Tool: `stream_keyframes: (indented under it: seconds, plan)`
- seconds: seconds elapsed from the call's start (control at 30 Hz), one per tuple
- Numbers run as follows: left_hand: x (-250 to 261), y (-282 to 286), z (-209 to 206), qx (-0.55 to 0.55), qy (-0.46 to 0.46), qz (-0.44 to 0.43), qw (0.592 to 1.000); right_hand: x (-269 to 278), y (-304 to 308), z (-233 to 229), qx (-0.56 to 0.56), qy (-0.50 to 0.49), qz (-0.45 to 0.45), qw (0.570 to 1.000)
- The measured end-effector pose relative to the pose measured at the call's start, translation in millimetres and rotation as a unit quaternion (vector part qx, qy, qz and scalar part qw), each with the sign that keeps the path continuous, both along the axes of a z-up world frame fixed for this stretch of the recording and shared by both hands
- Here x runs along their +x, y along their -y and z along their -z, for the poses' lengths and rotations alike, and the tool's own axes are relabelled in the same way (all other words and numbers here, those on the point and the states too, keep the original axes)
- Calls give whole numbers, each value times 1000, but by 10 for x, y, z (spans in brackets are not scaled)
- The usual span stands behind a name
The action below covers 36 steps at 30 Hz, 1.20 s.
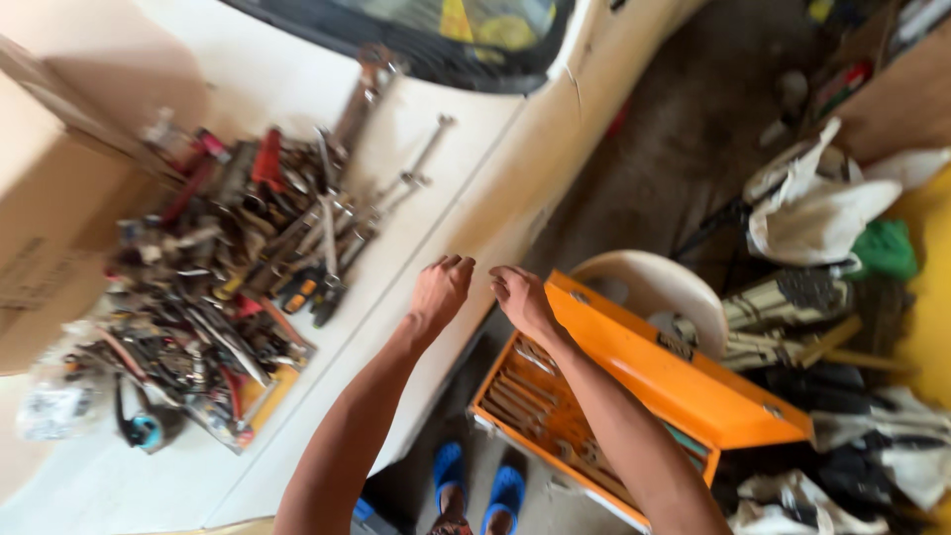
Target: The person repeatedly picks up wrenches from a white car hood and places them into an orange toolbox. The person handles the tools one at a time, moving them between the car hood and the toolbox multiple times.
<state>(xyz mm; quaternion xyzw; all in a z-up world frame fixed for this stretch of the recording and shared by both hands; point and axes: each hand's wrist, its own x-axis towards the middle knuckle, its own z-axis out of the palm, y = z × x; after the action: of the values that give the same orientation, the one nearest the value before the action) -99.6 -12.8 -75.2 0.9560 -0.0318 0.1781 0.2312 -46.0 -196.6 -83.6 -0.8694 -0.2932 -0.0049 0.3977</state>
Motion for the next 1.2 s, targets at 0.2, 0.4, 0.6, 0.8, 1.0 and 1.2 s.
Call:
stream_keyframes:
  seconds: [0.2,0.4,0.6,0.8,1.0,1.2]
  plan:
    - [189,-536,-408,-9,46,-103,994,277,-633,-344,-22,89,-55,994]
    - [529,-892,-454,-23,72,-158,985,759,-1172,-253,-63,195,-96,974]
    - [872,-1147,-416,-17,49,-171,984,1190,-1507,-332,-120,212,-115,963]
    - [1191,-1288,-387,-31,23,-155,987,1440,-1640,-447,-174,129,-79,973]
    - [1554,-1302,-325,-24,-24,-169,985,1549,-1597,-374,-146,122,-74,979]
    - [1969,-1328,-121,15,-54,-178,982,1512,-1482,-307,-125,79,-72,986]
